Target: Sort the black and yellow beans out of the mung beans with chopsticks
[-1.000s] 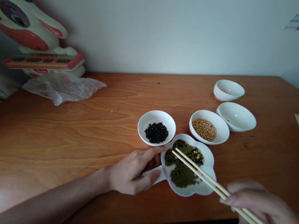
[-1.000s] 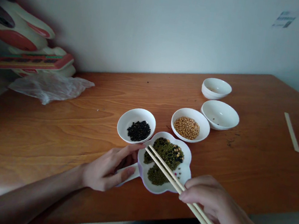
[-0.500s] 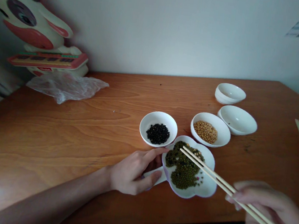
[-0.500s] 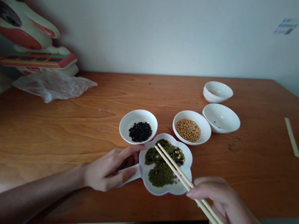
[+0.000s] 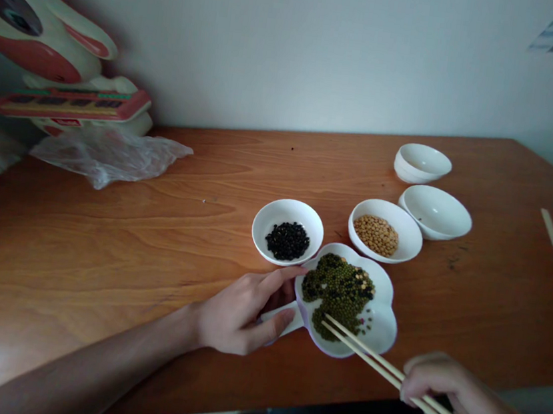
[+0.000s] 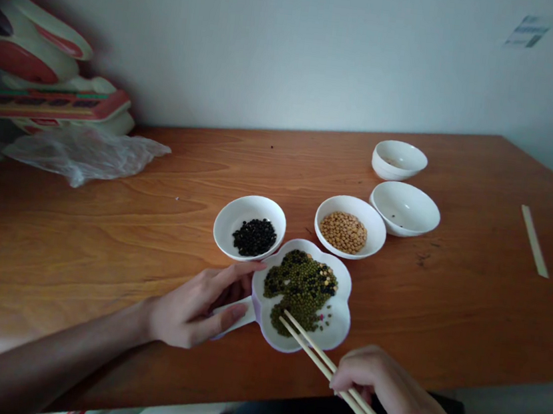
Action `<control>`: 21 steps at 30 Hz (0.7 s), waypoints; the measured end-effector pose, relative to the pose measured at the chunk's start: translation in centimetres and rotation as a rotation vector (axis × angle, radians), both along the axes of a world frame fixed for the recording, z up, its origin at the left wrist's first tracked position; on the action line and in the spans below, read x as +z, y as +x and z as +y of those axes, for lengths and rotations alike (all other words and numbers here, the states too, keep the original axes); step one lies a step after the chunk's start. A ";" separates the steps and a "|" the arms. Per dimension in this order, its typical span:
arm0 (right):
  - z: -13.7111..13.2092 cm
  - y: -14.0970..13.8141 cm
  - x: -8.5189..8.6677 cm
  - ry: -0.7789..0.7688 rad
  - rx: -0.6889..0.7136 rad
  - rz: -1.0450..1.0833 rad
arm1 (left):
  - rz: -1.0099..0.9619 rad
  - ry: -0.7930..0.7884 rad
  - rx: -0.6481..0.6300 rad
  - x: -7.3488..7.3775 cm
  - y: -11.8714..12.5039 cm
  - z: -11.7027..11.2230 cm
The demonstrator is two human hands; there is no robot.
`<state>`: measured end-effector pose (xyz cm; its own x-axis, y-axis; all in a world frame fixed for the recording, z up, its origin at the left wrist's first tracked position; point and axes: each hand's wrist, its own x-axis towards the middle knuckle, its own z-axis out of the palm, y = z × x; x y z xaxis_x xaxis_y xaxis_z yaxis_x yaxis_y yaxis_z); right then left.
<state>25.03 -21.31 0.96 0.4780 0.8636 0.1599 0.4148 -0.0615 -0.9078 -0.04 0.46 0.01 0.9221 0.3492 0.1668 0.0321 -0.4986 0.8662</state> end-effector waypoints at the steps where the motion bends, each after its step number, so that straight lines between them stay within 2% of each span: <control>1: 0.1 0.2 0.2 -0.006 0.013 -0.016 | 0.002 -0.004 -0.002 0.0 0.0 0.0; 6: 0.4 0.7 0.5 -0.005 0.070 -0.040 | -0.005 -0.021 0.006 -0.1 0.0 -0.1; 11: 0.0 0.9 0.0 0.050 0.008 -0.034 | 0.002 -0.031 0.008 -0.2 -0.1 -0.1; 15: -0.1 1.2 -0.2 0.021 0.005 -0.055 | -0.004 -0.030 0.004 -0.3 -0.1 -0.1; 21: 0.2 1.1 0.5 -0.085 -0.001 -0.139 | -0.004 -0.010 0.006 -0.3 -0.1 -0.1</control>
